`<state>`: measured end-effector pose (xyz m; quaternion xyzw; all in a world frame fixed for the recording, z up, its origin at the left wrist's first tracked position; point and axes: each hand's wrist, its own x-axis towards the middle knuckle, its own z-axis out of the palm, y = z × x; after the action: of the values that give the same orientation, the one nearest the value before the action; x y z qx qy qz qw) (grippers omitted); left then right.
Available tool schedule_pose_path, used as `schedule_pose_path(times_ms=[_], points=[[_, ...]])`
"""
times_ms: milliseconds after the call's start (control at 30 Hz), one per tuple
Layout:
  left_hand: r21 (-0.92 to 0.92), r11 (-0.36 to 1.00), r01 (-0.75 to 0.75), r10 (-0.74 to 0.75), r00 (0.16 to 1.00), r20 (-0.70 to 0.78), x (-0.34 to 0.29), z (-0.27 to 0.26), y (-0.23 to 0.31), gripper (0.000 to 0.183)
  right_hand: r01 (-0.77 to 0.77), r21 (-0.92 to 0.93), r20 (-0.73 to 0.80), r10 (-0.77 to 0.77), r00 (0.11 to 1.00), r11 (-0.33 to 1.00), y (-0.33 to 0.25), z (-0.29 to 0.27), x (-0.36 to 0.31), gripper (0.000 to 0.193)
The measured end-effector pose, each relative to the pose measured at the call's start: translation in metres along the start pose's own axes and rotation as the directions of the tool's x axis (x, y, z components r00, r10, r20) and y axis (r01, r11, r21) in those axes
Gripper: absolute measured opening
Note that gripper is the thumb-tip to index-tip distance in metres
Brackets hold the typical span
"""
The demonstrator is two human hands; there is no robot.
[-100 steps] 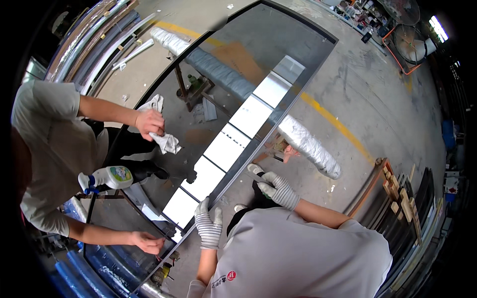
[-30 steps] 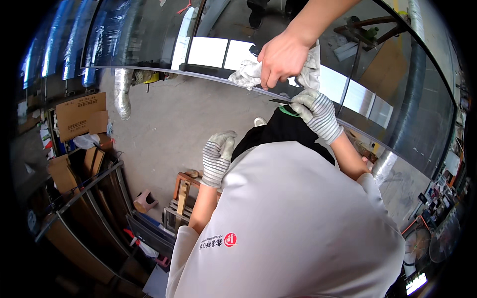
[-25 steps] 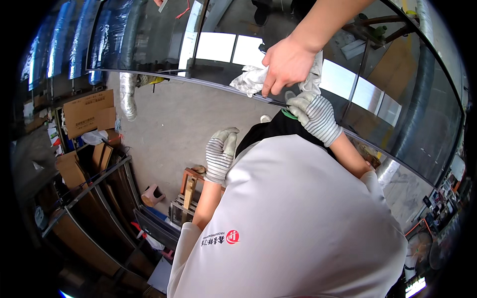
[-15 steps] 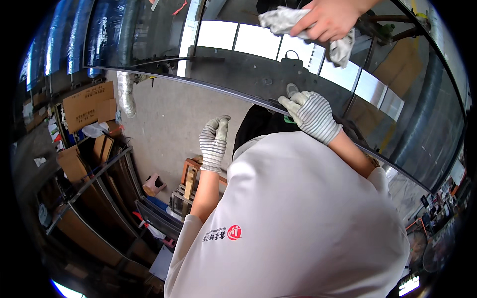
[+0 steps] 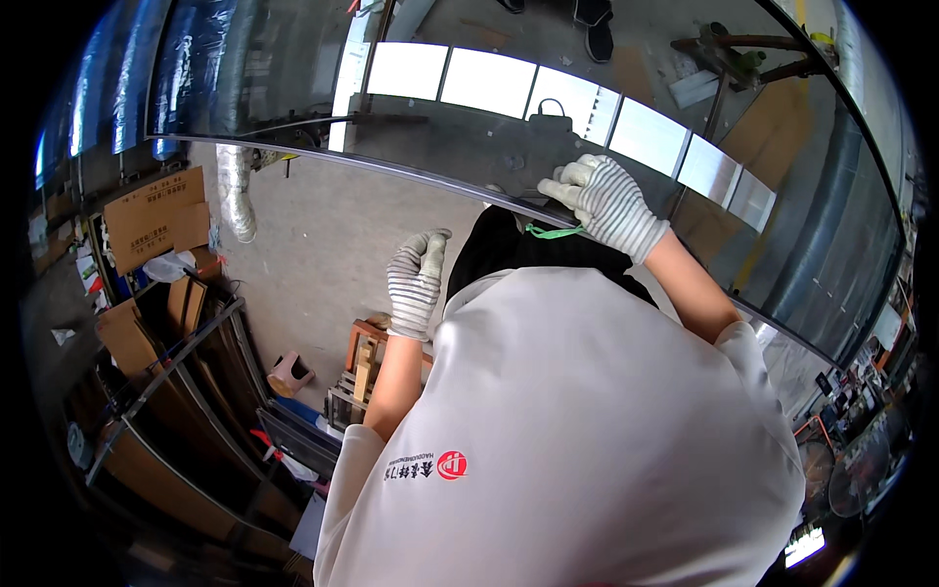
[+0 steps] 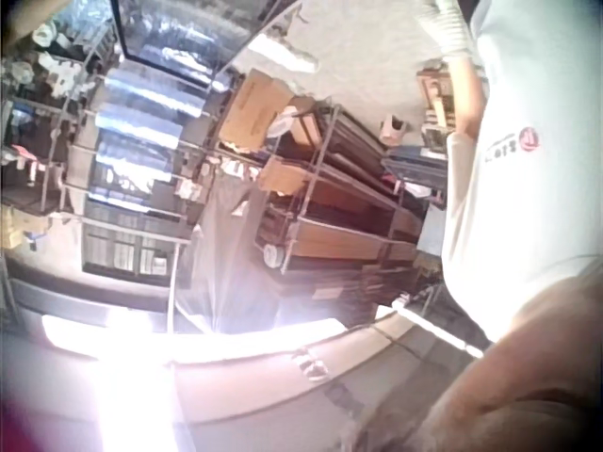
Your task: The person prepares a large glass pane by removing protective tape, cleaning the edges with a tool, and using a sealant gun to apply sealant along the frame.
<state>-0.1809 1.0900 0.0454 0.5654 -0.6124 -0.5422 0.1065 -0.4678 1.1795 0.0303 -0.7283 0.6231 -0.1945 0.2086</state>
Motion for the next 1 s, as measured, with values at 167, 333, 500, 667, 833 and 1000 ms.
schedule_pose_path(times_ms=[167, 333, 500, 667, 833, 1000], points=[[0.036, 0.999, -0.031, 0.033, 0.998, -0.059, -0.007, 0.009, 0.023, 0.020, 0.093, -0.149, 0.042, -0.087, 0.995, 0.985, -0.014, 0.004, 0.046, 0.038], [0.479, 0.747, -0.460, 0.527, 0.850, -0.005, 0.007, 0.003, 0.036, 0.033, 0.159, 0.006, 0.052, -0.159, 0.986, 0.987, 0.021, -0.015, 0.003, 0.033], [0.815, 0.236, -0.529, 0.662, 0.702, 0.264, 0.044, 0.025, 0.074, 0.034, -0.097, 0.257, -0.155, 0.140, 0.978, 0.962, 0.032, -0.027, -0.029, 0.029], [0.036, 0.595, -0.803, 0.686, 0.531, 0.497, 0.012, 0.089, 0.083, 0.014, -0.193, 0.198, -0.297, 0.247, 0.922, 0.961, 0.018, -0.020, -0.035, 0.024], [-0.066, 0.902, -0.427, 0.408, 0.790, 0.459, -0.014, 0.078, 0.064, 0.011, -0.101, -0.064, -0.204, 0.087, 0.975, 0.993, -0.006, 0.005, -0.033, 0.015], [0.270, 0.816, -0.511, 0.535, 0.844, -0.020, 0.021, 0.021, 0.061, 0.015, -0.185, 0.432, -0.063, 0.234, 0.970, 0.883, -0.010, 0.005, -0.015, 0.015]])
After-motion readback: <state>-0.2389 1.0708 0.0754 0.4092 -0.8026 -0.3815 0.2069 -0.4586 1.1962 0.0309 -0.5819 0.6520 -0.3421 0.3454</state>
